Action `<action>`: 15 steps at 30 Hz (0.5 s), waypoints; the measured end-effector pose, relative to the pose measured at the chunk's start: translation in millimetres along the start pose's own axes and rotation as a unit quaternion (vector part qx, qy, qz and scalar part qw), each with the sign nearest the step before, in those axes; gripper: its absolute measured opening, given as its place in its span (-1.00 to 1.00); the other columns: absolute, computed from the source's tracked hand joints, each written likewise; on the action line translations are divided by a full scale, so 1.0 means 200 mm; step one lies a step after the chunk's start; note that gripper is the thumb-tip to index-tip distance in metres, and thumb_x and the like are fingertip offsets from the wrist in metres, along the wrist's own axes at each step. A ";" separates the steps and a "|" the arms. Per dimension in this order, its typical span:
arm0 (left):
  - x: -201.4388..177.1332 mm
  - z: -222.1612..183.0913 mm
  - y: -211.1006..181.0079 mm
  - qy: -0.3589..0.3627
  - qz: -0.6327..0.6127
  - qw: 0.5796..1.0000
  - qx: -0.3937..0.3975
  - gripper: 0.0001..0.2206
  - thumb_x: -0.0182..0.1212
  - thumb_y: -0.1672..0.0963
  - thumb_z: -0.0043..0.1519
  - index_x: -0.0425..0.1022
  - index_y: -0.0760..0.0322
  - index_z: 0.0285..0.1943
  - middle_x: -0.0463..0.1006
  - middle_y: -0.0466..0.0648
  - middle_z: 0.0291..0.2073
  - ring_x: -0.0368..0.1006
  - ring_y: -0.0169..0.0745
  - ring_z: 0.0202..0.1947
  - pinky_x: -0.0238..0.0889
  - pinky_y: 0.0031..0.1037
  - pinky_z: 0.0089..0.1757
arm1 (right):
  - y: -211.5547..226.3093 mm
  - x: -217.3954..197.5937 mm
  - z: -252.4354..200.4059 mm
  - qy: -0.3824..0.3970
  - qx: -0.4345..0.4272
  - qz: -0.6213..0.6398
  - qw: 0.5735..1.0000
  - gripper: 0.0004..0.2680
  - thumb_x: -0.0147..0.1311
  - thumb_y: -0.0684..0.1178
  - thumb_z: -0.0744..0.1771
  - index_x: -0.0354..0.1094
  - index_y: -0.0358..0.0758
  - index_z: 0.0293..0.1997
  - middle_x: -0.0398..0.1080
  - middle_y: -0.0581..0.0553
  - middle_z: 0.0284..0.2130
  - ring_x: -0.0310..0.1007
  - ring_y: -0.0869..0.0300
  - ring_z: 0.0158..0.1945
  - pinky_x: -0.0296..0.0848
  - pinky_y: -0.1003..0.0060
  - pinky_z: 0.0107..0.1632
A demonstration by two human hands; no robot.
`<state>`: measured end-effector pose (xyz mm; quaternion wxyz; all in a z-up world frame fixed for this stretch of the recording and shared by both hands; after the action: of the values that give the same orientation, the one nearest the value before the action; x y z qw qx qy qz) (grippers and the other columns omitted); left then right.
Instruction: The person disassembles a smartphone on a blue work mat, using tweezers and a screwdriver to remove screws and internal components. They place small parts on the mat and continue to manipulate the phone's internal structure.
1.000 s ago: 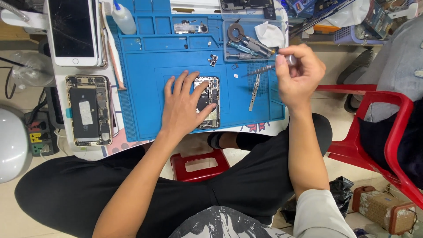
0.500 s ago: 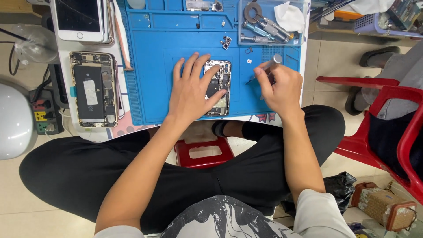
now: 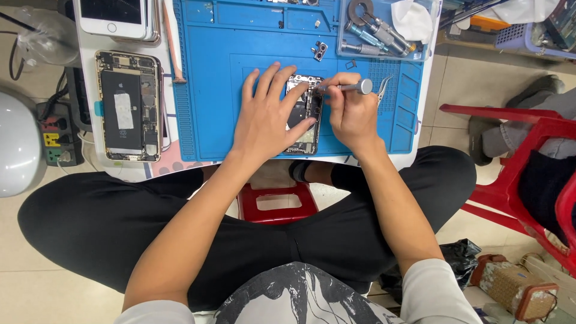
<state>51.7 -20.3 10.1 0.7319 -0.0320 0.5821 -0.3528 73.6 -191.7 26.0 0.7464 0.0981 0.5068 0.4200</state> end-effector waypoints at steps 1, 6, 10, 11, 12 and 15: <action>0.00 0.00 0.00 0.001 -0.001 1.000 -0.001 -0.48 0.41 -0.13 0.23 0.53 0.12 0.28 0.36 0.08 0.31 0.21 0.22 0.40 -0.09 0.22 0.30 | 0.00 0.00 0.00 0.001 0.001 0.000 1.000 -0.84 -0.16 0.03 0.52 0.26 -0.17 -0.09 0.63 -0.05 -0.33 0.61 0.12 -0.48 0.55 0.34 -0.38; -0.04 0.01 -0.02 0.037 0.037 0.999 -0.005 -0.47 0.28 -0.18 0.33 0.52 0.10 0.34 0.36 0.06 0.39 0.18 0.16 0.44 -0.02 0.09 0.33 | 0.04 0.00 -0.01 0.023 -0.022 0.036 0.999 -0.88 -0.23 -0.14 0.53 0.16 -0.43 0.04 0.35 -0.32 -0.09 0.62 -0.08 -0.22 0.73 0.17 -0.28; -0.04 0.02 -0.01 0.036 0.037 0.999 -0.005 -0.48 0.29 -0.18 0.33 0.52 0.10 0.33 0.37 0.06 0.38 0.18 0.16 0.44 -0.02 0.10 0.33 | 0.03 0.00 -0.01 0.031 -0.029 0.027 0.999 -0.87 -0.24 -0.15 0.53 0.18 -0.42 0.01 0.36 -0.28 -0.11 0.63 -0.06 -0.22 0.67 0.19 -0.29; -0.04 0.02 -0.01 0.038 0.039 0.999 -0.005 -0.47 0.30 -0.18 0.32 0.51 0.09 0.34 0.37 0.05 0.38 0.18 0.16 0.44 -0.02 0.10 0.33 | 0.03 0.00 -0.01 0.032 -0.025 0.021 0.999 -0.86 -0.24 -0.14 0.53 0.20 -0.43 0.00 0.37 -0.28 -0.11 0.62 -0.05 -0.23 0.65 0.20 -0.30; -0.04 0.02 -0.01 0.041 0.040 0.998 -0.006 -0.46 0.31 -0.18 0.32 0.50 0.08 0.34 0.37 0.05 0.39 0.18 0.16 0.44 -0.02 0.10 0.32 | 0.03 0.00 -0.01 0.034 -0.021 0.014 0.999 -0.84 -0.24 -0.13 0.53 0.23 -0.45 -0.01 0.38 -0.27 -0.12 0.61 -0.05 -0.25 0.62 0.21 -0.31; -0.04 0.02 -0.01 0.042 0.038 0.998 -0.006 -0.47 0.29 -0.18 0.33 0.51 0.09 0.34 0.36 0.06 0.39 0.17 0.16 0.44 -0.03 0.09 0.33 | 0.02 0.01 -0.01 0.035 -0.025 0.000 0.999 -0.82 -0.26 -0.09 0.54 0.25 -0.40 -0.01 0.40 -0.22 -0.12 0.59 0.01 -0.30 0.50 0.21 -0.36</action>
<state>52.7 -19.3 18.6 0.7196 0.0005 0.6154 -0.3217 70.3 -188.2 27.2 0.7300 0.0650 0.5224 0.4357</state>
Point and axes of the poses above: each hand's wrist, its own z-axis towards the middle knuckle, its own x-axis out of the palm, y = z × x, the point moved 6 cm from there along z, towards the middle knuckle
